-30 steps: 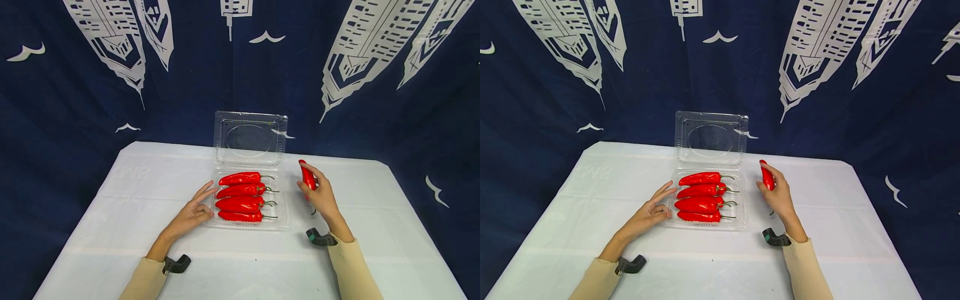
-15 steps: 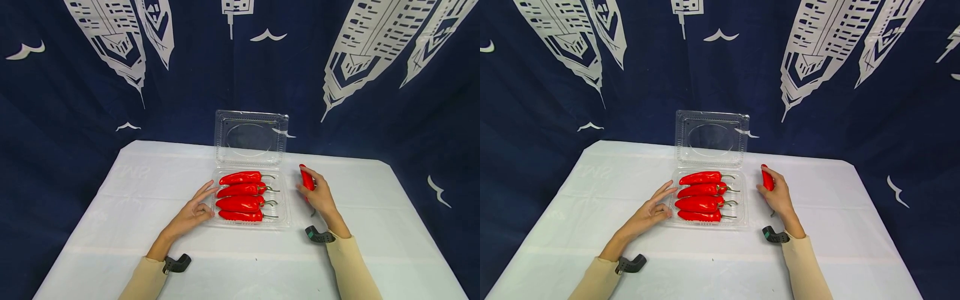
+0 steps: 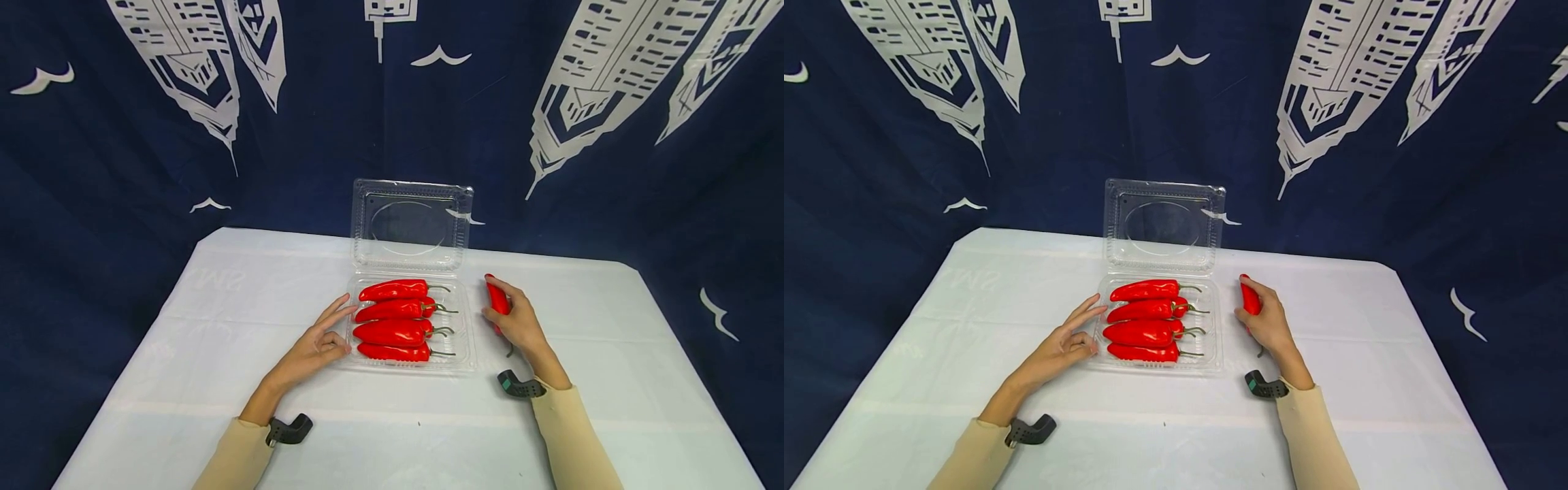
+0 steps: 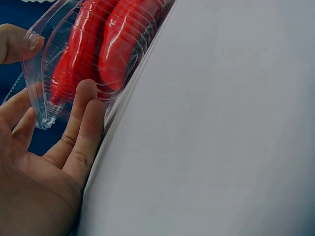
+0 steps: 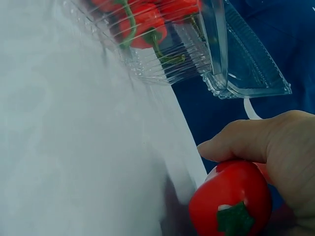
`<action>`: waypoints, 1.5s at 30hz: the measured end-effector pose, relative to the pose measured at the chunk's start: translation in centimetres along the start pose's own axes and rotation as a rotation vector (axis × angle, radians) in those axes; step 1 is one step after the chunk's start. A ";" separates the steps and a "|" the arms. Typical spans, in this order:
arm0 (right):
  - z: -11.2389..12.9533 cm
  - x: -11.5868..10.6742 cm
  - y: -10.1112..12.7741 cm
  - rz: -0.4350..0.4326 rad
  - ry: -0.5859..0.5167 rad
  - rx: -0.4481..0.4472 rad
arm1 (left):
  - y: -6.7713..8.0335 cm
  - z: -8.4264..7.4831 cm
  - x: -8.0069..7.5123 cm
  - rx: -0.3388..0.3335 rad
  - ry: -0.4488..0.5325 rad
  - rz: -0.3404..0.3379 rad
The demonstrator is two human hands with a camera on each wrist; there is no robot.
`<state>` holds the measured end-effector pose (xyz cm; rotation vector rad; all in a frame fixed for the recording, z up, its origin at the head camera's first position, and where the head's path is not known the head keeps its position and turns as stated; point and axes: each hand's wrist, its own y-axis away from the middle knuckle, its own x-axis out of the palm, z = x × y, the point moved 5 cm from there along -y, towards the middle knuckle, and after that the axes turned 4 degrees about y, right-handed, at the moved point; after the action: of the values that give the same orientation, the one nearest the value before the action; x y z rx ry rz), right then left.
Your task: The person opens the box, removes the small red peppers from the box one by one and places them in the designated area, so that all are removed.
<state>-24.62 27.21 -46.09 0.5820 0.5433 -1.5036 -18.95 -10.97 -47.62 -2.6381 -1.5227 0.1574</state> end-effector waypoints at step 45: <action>-0.8 0.8 0.0 0.091 -0.027 -0.007 | 0.0 0.0 0.0 -0.007 -0.015 -0.004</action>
<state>-24.61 27.11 -47.20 0.5726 0.4945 -1.4210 -18.94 -11.01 -47.66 -2.6453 -1.5361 0.1721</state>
